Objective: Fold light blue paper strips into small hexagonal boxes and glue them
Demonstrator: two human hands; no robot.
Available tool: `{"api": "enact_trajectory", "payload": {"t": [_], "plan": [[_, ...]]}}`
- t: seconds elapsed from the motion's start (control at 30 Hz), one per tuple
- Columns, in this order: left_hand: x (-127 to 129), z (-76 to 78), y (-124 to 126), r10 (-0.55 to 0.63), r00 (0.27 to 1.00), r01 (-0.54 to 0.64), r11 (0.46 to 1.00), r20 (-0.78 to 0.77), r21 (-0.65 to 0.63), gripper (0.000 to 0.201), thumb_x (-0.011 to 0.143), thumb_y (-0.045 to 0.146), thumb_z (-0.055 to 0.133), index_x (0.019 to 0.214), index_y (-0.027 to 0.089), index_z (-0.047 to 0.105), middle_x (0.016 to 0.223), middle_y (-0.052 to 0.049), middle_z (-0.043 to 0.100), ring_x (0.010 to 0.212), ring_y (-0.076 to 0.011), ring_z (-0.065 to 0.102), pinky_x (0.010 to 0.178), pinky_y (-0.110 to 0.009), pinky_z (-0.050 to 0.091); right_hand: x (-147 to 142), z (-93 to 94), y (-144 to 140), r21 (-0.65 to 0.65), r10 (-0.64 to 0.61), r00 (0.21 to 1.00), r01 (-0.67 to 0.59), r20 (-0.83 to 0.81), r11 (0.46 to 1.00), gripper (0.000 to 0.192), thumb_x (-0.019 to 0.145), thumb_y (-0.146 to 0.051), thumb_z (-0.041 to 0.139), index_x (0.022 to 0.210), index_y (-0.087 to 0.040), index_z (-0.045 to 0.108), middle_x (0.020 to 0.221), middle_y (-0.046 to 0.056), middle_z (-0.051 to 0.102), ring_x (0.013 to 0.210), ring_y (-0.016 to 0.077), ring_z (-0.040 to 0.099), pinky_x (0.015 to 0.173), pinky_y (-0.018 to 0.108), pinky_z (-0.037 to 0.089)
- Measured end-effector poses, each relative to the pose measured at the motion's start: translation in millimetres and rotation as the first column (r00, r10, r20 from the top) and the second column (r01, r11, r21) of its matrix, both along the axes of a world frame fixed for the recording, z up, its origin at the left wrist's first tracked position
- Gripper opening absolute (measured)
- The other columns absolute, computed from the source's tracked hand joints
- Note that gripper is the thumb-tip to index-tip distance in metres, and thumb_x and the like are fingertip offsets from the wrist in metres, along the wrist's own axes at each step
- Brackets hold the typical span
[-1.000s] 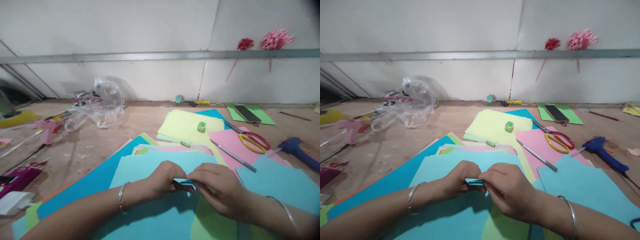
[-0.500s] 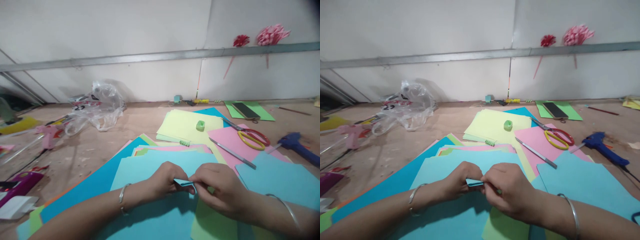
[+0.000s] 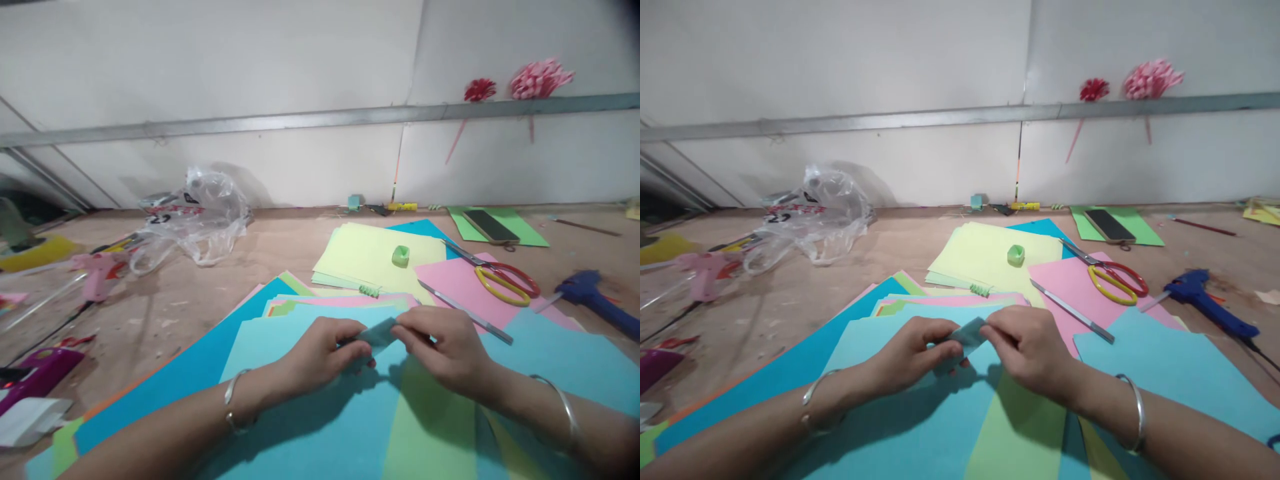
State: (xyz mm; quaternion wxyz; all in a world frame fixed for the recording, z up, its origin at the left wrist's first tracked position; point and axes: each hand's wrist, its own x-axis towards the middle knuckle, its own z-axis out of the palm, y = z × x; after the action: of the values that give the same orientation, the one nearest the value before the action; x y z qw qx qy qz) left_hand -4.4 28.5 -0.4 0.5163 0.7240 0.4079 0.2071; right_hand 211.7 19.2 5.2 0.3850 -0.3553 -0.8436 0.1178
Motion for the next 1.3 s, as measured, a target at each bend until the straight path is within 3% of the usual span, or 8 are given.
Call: {"api": "enact_trajectory", "payload": {"t": [0.13,0.23,0.47,0.63,0.87,1.03,1.2,1.3], "plan": [[-2,-0.9,7,0.073,0.997,-0.066,0.976,0.027,-0.206,0.022,0.079,0.035,0.06,0.071,0.014,0.06,0.069,0.0,0.066,0.05,-0.0088,0.054,0.05,-0.021,0.043,4,-1.0,14,-0.222,-0.061,0.996,0.047,-0.057,0.974,0.033,0.089,-0.023,0.053,0.057,-0.017,0.056,0.05,-0.003,0.054,0.047,0.0087,0.045,0.047,0.022,0.035],[0,-5.1,6,0.042,0.999,-0.041,0.971,-0.004,-0.235,0.021,0.078,0.034,0.06,0.069,0.014,0.06,0.058,0.003,0.058,0.048,-0.0089,0.051,0.048,-0.02,0.04,3,-6.2,18,-0.296,-0.028,0.995,-0.002,-0.1,0.955,0.018,0.084,-0.033,0.065,0.082,-0.016,0.069,0.063,0.0,0.064,0.052,0.0096,0.05,0.05,0.022,0.041],[3,-12.5,-1,-0.046,0.992,0.041,0.998,-0.116,-0.05,0.032,0.086,0.034,0.053,0.063,0.014,0.06,0.05,0.004,0.052,0.05,-0.008,0.044,0.048,-0.017,0.032,-6,-23.7,9,-0.094,0.144,0.985,-0.135,0.095,0.986,0.025,0.095,-0.029,0.053,0.078,-0.018,0.067,0.067,0.002,0.069,0.061,0.0115,0.06,0.058,0.022,0.041],[3,-12.2,-3,-0.076,0.972,0.109,0.984,-0.222,0.139,0.026,0.084,0.024,0.055,0.06,0.014,0.058,0.05,0.006,0.041,0.052,-0.0069,0.034,0.049,-0.018,0.025,-8,-27.7,1,-0.115,0.145,0.98,-0.129,0.139,0.985,0.021,0.091,-0.02,0.05,0.076,-0.017,0.064,0.066,0.003,0.066,0.058,0.0127,0.058,0.055,0.023,0.041],[0,-7.6,9,0.053,0.985,-0.075,0.989,-0.165,-0.13,0.025,0.08,0.033,0.06,0.067,0.014,0.068,0.046,0.006,0.047,0.041,-0.0066,0.042,0.044,-0.018,0.032,0,-16.3,16,-0.38,0.223,0.972,-0.18,0.071,0.907,0.028,0.085,-0.007,0.05,0.092,-0.02,0.074,0.082,0.001,0.077,0.071,0.0132,0.071,0.064,0.021,0.05],[-4,-14.5,20,0.139,0.989,-0.146,0.971,-0.047,-0.191,0.022,0.078,0.029,0.064,0.087,0.012,0.076,0.055,0.003,0.062,0.047,-0.0099,0.057,0.051,-0.02,0.045,5,-18.2,23,-0.579,0.109,0.994,-0.103,-0.024,0.809,0.026,0.085,-0.011,0.052,0.088,-0.02,0.076,0.059,-0.003,0.07,0.043,0.0095,0.063,0.049,0.019,0.05],[-8,-16.7,26,0.257,0.965,-0.25,0.96,0.049,-0.127,0.022,0.079,0.021,0.063,0.094,0.011,0.075,0.058,0.0,0.067,0.056,-0.0142,0.067,0.061,-0.025,0.053,7,-22.6,27,-0.71,-0.148,0.977,-0.004,-0.152,0.704,0.015,0.082,-0.023,0.062,0.086,-0.017,0.075,0.064,-0.001,0.071,0.049,0.0137,0.067,0.048,0.023,0.054],[-7,-18.3,26,0.322,0.946,-0.319,0.943,0.023,-0.098,0.022,0.08,0.02,0.061,0.095,0.011,0.075,0.052,0.001,0.065,0.05,-0.0136,0.063,0.055,-0.025,0.052,2,-22.2,25,-0.728,-0.213,0.97,0.06,-0.12,0.683,0.035,0.07,-0.022,0.074,0.105,-0.016,0.071,0.056,-0.004,0.067,0.05,0.0143,0.066,0.048,0.023,0.051]]}}
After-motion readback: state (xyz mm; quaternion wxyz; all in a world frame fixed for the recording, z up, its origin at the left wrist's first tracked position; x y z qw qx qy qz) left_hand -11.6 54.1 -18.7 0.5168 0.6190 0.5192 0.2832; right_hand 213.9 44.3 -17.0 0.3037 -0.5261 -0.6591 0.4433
